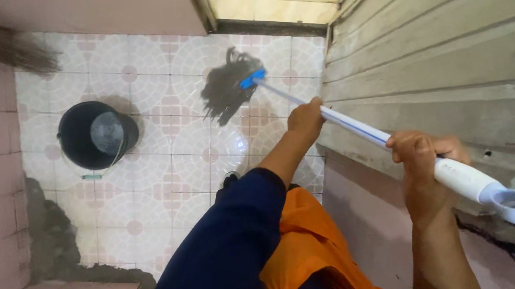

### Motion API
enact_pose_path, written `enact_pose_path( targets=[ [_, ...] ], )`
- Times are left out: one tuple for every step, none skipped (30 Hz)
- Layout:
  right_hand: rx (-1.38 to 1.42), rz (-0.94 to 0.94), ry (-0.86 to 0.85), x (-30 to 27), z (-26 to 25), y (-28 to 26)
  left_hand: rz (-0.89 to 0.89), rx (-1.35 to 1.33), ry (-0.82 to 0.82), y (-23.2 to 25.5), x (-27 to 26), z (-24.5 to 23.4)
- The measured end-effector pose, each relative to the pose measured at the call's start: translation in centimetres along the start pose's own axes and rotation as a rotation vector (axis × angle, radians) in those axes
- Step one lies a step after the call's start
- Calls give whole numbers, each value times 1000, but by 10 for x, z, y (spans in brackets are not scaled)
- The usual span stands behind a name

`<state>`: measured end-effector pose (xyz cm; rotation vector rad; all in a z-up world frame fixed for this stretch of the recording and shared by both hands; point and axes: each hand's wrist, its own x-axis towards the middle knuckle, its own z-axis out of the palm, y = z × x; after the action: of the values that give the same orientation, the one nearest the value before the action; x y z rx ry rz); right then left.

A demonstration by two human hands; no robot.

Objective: The person is mopping the tiled floor of a bathroom using a mop and water from buckets.

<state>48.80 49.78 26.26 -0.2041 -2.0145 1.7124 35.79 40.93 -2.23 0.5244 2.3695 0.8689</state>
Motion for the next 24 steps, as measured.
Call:
enact_pose_path(
  targets=[
    [-3, 4, 5, 2, -6, 2, 2, 0, -7, 7, 7, 7],
    [-74, -23, 17, 3, -11, 3, 76, -71, 43, 14, 13, 14],
    [-144, -53, 28, 4, -14, 3, 151, -142, 97, 20, 19, 20],
    [-146, -51, 32, 4, -12, 0, 153, -142, 93, 30, 21, 18],
    [-163, -48, 80, 4, -11, -4, 149, -124, 59, 40, 24, 17],
    [-180, -45, 128, 3, -8, -8, 145, -105, 25, 49, 26, 14],
    [-183, -46, 129, 3, -10, -9, 147, -106, 24, 59, 22, 7],
    [-217, -49, 155, 2, -10, -11, 146, -96, -29, 69, 16, -2],
    [-251, -54, 180, 1, -10, -13, 146, -85, -79, 78, 11, -11],
    [-253, -57, 181, -1, -11, -18, 149, -86, -78, 77, 9, -5],
    [-205, -6, 189, -3, -12, -23, 188, -38, -97, 75, 6, 2],
    [-157, 45, 196, -5, -12, -28, 226, 10, -115, 73, 3, 8],
    [-160, 42, 196, -7, -13, -29, 229, 7, -113, 71, -6, 6],
    [-109, 35, 172, -9, -13, -31, 241, -17, -88, 68, -16, 4],
    [-55, 30, 145, -12, -12, -32, 250, -40, -62, 63, -27, 1],
    [-56, 28, 141, -17, -9, -35, 250, -42, -58, 59, -35, -5],
    [-2, 34, 140, -21, -5, -36, 230, -19, -89, 53, -43, -11],
    [52, 41, 138, -26, 0, -37, 210, 3, -120, 47, -51, -17],
    [56, 41, 128, -31, 4, -35, 202, 1, -113, 38, -59, -23],
    [116, 62, 137, -37, 8, -32, 187, 20, -136, 28, -68, -29],
    [175, 82, 146, -42, 12, -29, 173, 40, -157, 19, -75, -35],
    [178, 82, 135, -41, 24, -34, 166, 37, -149, 9, -83, -43],
    [190, 91, 110, -40, 36, -38, 172, 59, -135, -3, -91, -51],
    [202, 100, 86, -39, 48, -43, 177, 81, -121, -14, -99, -59]
  ],
)
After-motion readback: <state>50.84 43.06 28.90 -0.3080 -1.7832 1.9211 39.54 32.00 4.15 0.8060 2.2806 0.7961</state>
